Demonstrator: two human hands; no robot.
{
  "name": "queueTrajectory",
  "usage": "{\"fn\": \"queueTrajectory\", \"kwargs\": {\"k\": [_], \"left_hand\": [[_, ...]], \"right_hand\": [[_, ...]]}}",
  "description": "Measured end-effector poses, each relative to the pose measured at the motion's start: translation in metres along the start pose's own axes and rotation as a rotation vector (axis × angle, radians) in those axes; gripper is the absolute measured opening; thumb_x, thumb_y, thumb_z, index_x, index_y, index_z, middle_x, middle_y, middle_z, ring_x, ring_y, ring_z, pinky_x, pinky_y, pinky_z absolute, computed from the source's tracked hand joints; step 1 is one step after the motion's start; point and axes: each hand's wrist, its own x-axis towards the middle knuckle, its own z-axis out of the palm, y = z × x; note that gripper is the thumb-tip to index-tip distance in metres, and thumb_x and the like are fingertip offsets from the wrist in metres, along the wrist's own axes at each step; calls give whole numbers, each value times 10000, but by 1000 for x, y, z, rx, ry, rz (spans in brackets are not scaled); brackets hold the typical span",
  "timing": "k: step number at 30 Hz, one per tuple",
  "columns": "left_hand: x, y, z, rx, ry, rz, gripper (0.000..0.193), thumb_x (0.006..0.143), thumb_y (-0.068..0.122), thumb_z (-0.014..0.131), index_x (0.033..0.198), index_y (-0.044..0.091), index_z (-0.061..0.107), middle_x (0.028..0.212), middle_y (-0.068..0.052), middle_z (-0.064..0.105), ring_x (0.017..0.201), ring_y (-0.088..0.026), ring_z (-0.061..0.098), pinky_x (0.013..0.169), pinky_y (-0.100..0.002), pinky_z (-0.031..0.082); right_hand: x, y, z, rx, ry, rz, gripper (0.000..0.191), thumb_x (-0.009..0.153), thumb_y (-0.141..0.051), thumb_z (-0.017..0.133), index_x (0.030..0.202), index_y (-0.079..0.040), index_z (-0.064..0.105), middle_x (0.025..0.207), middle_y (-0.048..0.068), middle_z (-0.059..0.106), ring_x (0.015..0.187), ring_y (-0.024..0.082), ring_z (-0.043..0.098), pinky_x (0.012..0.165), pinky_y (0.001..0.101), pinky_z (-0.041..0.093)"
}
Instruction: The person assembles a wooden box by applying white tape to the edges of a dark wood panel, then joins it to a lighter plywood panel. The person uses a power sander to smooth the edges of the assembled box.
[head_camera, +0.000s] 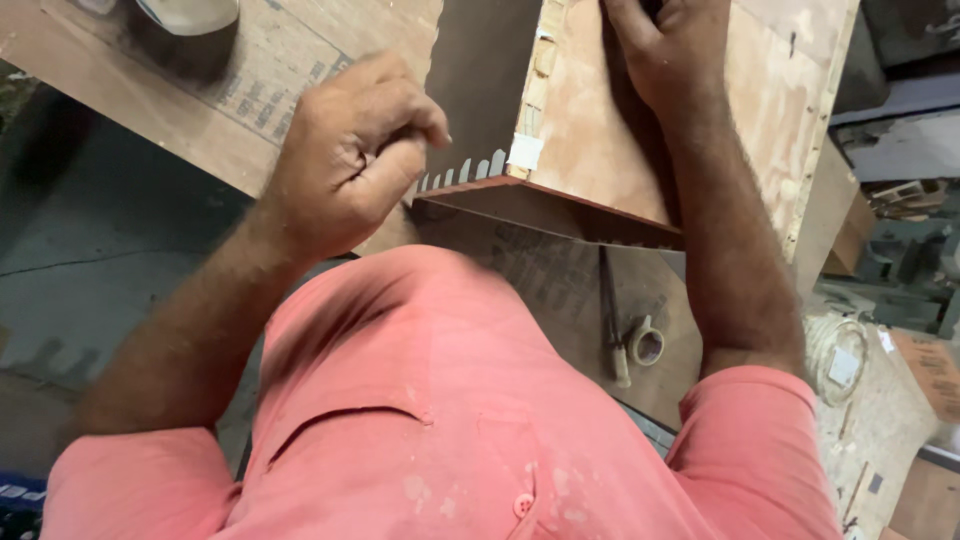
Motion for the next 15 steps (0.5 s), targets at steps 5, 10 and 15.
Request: {"fn": "queueTrajectory", "kwargs": {"k": [5,10,15], "left_hand": [[-29,-29,9,140,119,-101,111,1076,77,628,1006,-9,619,955,-109,559,852,-184,572,724,-360,477],[-52,-50,10,-176,269,-432,57,1049,33,586,1078,-16,579,1007,-72,638,846,-122,669,718,-281,560],[-51,-56,16,-339,230,-459,150,1040,-15,565,1178,-24,621,1036,-80,714,881,-115,724,772,-251,602]], "right_hand": [[-18,-79,-30,-58,-179,-178,127,1034,-37,757,1156,-17,729,1054,127,728,943,185,720,834,341,591],[-49,-151,-31,-149,-322,-303,214,972,-24,815,1161,-31,715,1156,113,706,1028,261,704,856,368,593],[-34,-165,-26,-272,-353,-434,203,942,-30,830,1116,-26,727,1124,102,706,958,266,691,796,373,582]]}}
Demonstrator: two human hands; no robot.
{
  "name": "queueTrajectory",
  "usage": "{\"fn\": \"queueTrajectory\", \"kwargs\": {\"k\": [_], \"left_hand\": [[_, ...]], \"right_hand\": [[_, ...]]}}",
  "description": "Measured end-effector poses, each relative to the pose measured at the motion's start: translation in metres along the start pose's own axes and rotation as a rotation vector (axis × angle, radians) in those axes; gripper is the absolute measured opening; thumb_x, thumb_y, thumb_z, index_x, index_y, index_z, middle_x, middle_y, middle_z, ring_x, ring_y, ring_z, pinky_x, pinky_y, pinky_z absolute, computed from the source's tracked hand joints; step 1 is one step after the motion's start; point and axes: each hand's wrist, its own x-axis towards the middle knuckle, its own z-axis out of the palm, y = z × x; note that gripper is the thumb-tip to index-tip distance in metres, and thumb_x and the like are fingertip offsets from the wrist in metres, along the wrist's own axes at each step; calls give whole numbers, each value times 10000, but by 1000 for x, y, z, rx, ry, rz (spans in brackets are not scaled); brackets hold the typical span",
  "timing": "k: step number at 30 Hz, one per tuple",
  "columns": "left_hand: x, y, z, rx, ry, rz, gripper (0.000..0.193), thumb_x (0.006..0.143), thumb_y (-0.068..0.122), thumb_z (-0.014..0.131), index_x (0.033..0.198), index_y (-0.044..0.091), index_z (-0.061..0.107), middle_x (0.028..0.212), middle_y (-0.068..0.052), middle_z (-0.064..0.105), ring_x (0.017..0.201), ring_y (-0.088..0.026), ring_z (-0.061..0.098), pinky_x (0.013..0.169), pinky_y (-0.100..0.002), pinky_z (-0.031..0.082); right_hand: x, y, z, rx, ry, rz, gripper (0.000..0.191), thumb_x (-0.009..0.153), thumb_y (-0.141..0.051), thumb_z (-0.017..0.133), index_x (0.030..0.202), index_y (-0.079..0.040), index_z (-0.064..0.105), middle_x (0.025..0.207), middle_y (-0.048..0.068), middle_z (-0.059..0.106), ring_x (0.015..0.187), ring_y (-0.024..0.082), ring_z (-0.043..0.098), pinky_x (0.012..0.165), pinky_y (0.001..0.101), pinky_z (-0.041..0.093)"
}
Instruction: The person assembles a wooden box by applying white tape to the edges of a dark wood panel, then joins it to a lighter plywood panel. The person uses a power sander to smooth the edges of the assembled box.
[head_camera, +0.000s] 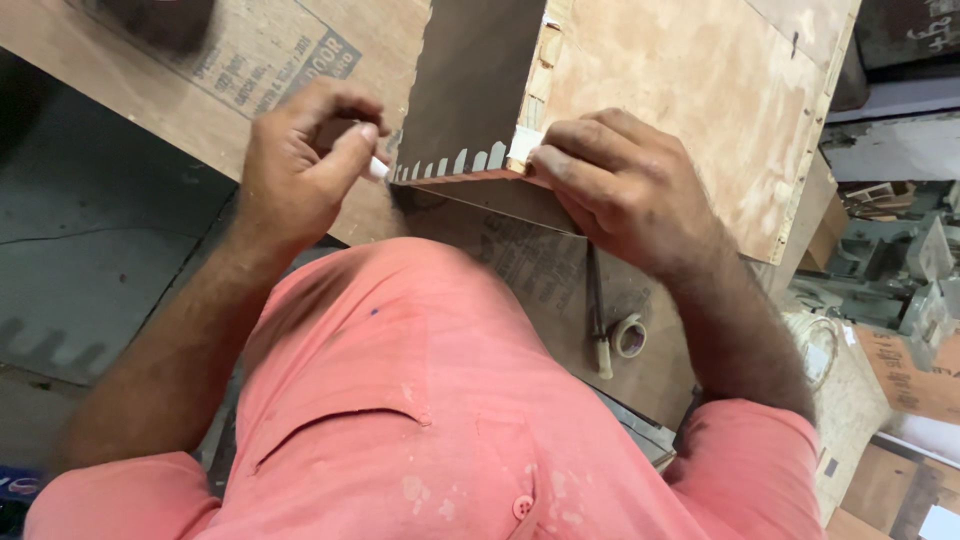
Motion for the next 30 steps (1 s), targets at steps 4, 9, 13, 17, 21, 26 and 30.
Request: {"fn": "queueTrajectory", "kwargs": {"k": [4,9,13,17,21,26,30], "left_hand": [[-1,-3,5,-51,-62,20,150,1060,-18,571,1187,-45,645,1018,-78,706,888,-107,708,771,-256,599],[-7,-6,0,-34,-34,10,159,1052,-11,570,1188,-52,642,1005,-82,708,890,-102,701,768,-251,593],[-10,-6,-7,-30,7,-16,161,1048,-4,576,1189,-53,638,976,-92,718,850,-108,706,763,-248,584],[-11,-5,-9,1,44,-3,163,1040,-7,591,1188,-57,640,998,-94,717,863,-115,721,758,-252,598],[-10,-8,-8,-7,30,-14,160,1044,-1,588,1186,-58,634,975,-93,718,847,-112,715,750,-252,591],[-7,-11,-3,15,7,-21,162,1043,11,591,1181,-57,640,965,-102,731,842,-112,716,745,-255,594],[-7,-11,-1,18,-15,-1,166,1039,14,589,1178,-59,643,969,-106,732,848,-113,714,747,-257,596]], "right_hand": [[9,6,-4,-62,-72,-76,182,934,-51,831,1081,-29,726,1102,85,701,947,248,691,775,361,583],[14,16,-8,-73,-136,-155,170,931,-100,833,1035,-27,720,1061,88,704,913,246,691,754,367,586],[18,19,-12,-66,-164,-197,206,892,-108,807,1055,-22,715,1084,106,711,949,263,699,782,372,591],[20,20,-13,-45,-178,-184,192,931,-118,811,1052,-10,708,1074,109,713,928,265,693,759,378,580],[18,21,-7,-102,-166,-197,229,903,-110,803,1078,2,707,1075,123,710,943,276,694,764,381,580],[14,25,7,-155,-123,-131,224,925,-71,793,1125,4,725,1047,121,702,939,278,695,755,384,578],[15,33,11,-96,-70,-52,159,1012,-103,789,1122,-12,719,1131,132,703,1013,276,706,833,378,597]]}}
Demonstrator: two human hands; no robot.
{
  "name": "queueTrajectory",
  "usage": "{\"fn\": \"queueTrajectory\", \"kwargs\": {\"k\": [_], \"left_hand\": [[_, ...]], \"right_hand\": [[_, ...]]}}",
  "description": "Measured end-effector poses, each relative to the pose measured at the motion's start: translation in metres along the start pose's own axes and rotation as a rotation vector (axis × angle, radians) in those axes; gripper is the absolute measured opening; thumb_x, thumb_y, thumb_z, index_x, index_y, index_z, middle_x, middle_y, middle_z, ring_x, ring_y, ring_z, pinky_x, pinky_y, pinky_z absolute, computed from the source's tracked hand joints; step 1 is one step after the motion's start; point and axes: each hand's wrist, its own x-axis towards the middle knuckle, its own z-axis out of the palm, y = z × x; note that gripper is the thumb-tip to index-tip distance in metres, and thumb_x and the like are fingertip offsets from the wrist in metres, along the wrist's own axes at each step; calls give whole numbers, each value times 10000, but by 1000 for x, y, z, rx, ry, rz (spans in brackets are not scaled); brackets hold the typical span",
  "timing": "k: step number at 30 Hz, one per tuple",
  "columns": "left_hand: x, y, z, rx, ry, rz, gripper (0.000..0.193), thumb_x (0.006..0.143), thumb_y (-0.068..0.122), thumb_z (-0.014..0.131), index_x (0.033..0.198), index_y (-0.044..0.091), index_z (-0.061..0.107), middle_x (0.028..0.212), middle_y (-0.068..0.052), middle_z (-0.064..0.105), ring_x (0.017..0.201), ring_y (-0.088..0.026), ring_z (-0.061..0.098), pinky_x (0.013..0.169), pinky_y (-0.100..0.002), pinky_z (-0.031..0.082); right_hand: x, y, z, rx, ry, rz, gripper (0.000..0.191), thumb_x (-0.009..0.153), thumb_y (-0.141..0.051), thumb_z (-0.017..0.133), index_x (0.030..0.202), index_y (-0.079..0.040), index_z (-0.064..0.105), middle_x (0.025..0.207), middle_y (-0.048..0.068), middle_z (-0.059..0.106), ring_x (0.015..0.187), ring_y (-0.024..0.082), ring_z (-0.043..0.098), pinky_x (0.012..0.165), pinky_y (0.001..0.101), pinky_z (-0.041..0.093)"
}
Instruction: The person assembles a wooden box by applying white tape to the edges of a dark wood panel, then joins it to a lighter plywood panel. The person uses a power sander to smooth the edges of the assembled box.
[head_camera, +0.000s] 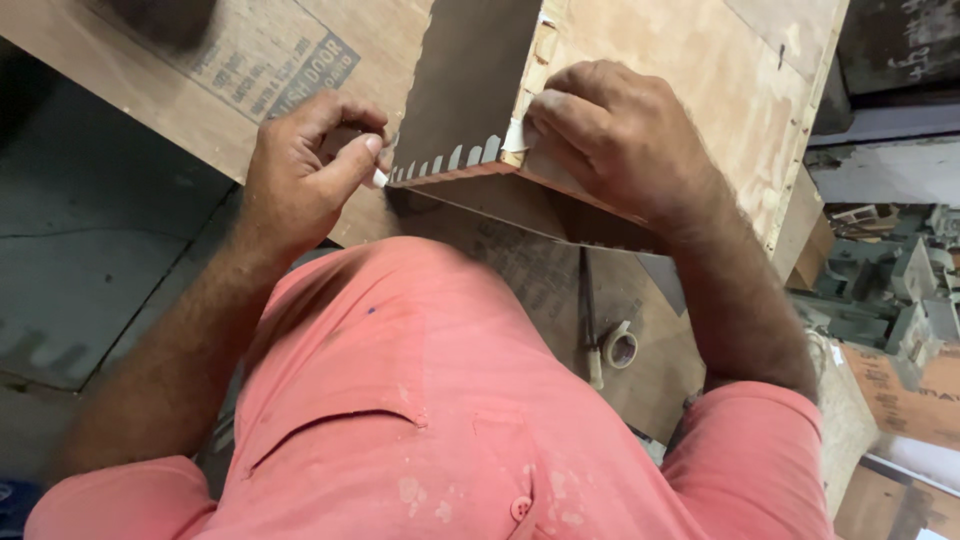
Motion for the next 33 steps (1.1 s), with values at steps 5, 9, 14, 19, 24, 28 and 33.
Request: {"fn": "queueTrajectory", "kwargs": {"k": [5,9,14,19,24,28,33], "left_hand": [[-2,2,-3,-18,15,14,170,1041,18,587,1186,-56,640,991,-99,721,872,-116,716,770,-257,602],[-3,5,-2,9,19,3,167,1041,28,598,1182,-48,645,986,-102,725,871,-119,722,770,-260,602],[-7,15,5,-28,12,88,172,1044,15,604,1201,-50,636,1088,-112,695,897,-120,705,789,-265,600],[5,34,15,-35,-25,149,191,1061,42,607,1241,-19,626,1116,-102,693,870,-131,733,752,-279,646],[33,63,46,92,-142,437,473,1019,26,628,1461,-19,466,1201,-168,616,976,-174,684,827,-284,623],[52,80,63,130,-140,477,269,1046,24,623,1315,15,612,1014,-92,738,849,-132,732,751,-275,620],[80,75,33,-33,-27,322,146,1068,35,595,1164,7,701,923,-42,706,760,-75,682,608,-228,542]], "right_hand": [[-1,0,-1,114,15,-53,189,958,-93,786,1136,-42,742,1129,121,709,1025,279,712,846,368,597],[-3,-6,3,-28,7,-126,200,921,-62,795,1081,-6,689,1045,109,665,919,270,659,783,383,573],[-3,-1,19,-44,17,-50,191,889,-28,771,974,-30,600,948,104,592,879,260,620,682,377,530],[2,16,29,313,239,191,172,868,109,597,1003,5,582,911,98,573,752,145,578,601,286,511],[4,5,18,594,416,269,142,1039,140,614,1101,13,603,1010,101,625,745,126,650,636,235,545],[-1,-8,6,472,339,162,175,1052,107,690,1179,-4,643,1070,107,669,857,151,703,728,244,581],[-2,48,-4,315,324,237,176,1014,87,707,1169,3,713,1073,121,734,899,174,732,749,286,590]]}}
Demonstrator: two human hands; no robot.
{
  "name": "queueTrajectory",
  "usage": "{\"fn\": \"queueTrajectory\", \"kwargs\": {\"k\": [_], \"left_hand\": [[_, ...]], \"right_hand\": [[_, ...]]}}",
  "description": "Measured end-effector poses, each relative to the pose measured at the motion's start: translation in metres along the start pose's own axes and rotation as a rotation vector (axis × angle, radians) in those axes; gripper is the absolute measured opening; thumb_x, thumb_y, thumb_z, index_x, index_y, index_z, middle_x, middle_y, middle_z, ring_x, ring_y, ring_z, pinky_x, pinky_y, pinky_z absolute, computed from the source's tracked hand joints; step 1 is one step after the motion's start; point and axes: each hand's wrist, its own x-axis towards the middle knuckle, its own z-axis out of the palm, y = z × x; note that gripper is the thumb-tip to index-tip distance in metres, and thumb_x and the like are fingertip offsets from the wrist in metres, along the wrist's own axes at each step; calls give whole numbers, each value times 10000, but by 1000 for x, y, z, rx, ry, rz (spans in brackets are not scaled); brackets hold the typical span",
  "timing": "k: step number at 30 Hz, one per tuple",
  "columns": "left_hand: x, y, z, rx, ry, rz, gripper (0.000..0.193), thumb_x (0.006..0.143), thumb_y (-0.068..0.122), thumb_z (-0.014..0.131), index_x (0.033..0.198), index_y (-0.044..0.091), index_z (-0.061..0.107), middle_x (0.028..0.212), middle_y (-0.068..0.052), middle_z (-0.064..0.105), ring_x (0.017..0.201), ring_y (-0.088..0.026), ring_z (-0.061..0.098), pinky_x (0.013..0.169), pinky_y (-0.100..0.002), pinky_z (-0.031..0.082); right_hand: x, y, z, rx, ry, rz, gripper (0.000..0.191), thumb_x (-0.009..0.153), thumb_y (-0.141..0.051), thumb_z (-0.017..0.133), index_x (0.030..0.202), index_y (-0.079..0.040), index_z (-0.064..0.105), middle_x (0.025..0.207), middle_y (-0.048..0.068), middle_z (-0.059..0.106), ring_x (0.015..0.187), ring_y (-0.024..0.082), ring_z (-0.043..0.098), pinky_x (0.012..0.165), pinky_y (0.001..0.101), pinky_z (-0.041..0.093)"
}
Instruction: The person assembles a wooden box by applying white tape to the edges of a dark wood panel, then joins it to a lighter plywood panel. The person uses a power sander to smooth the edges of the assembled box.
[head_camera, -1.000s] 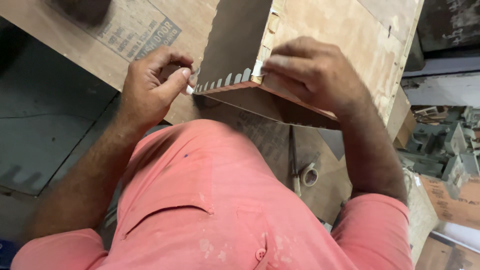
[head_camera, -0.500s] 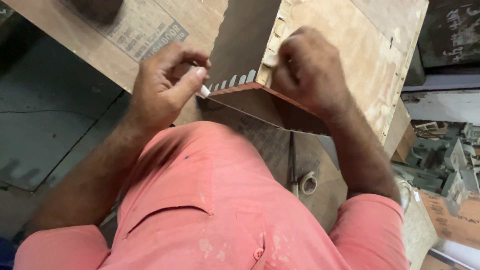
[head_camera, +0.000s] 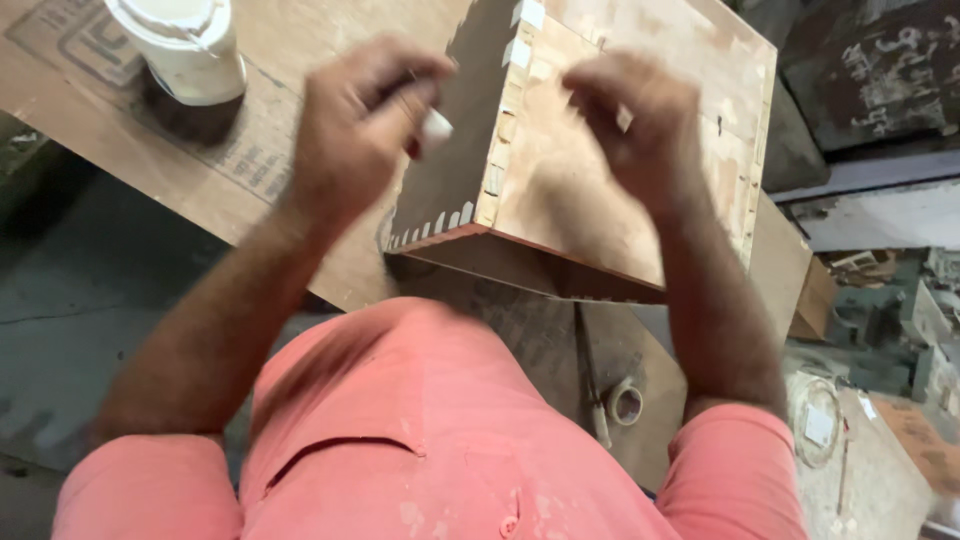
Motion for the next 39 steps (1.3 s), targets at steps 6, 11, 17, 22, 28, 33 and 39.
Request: {"fn": "queueTrajectory", "kwargs": {"k": [6,11,17,22,28,33,39], "left_hand": [[33,-37,-18,-10,24,-45,143,1095,105,605,1047,0,690,792,1,639,597,-45,548,501,-224,443],[35,-52,-22,-60,12,-203,178,1073,160,625,983,14,675,736,17,638,553,-36,527,466,-218,417],[34,-64,-31,-78,25,-266,209,1070,201,658,968,18,670,703,12,611,513,-42,514,437,-222,408],[38,-73,-31,-92,8,-276,213,1076,202,653,970,18,671,689,19,606,513,-43,522,438,-221,413],[45,-76,-22,-61,-19,-269,189,1071,200,641,1026,21,687,715,10,635,547,-57,579,460,-225,467],[49,-74,-24,-44,-10,-275,177,1069,191,633,1066,22,686,760,-5,657,627,-76,632,527,-240,513],[49,-80,-20,-63,-15,-284,164,1061,172,633,1098,26,699,799,-10,676,659,-77,640,557,-242,529]], "right_hand": [[30,68,-5,-159,-127,-188,147,1016,-3,782,1160,-23,757,1147,117,747,1014,232,748,896,336,632],[42,65,14,-323,-226,-298,112,987,-76,810,1091,-68,769,1117,83,747,1014,263,725,866,363,609],[62,63,9,-414,-343,-360,62,1041,-121,800,1080,-85,766,1054,67,737,1012,246,712,844,355,596],[66,65,10,-401,-355,-367,106,962,-69,773,1064,-67,745,1007,63,717,965,262,696,817,367,582],[68,77,14,-343,-323,-224,82,987,-76,783,1032,-43,723,968,86,684,920,277,693,824,395,578],[67,81,4,-117,-310,-273,129,1008,-67,750,1131,-37,728,1095,104,697,988,257,697,860,363,587],[72,64,13,-432,-342,-403,143,947,-104,797,974,-41,672,948,67,630,927,252,641,802,372,563]]}}
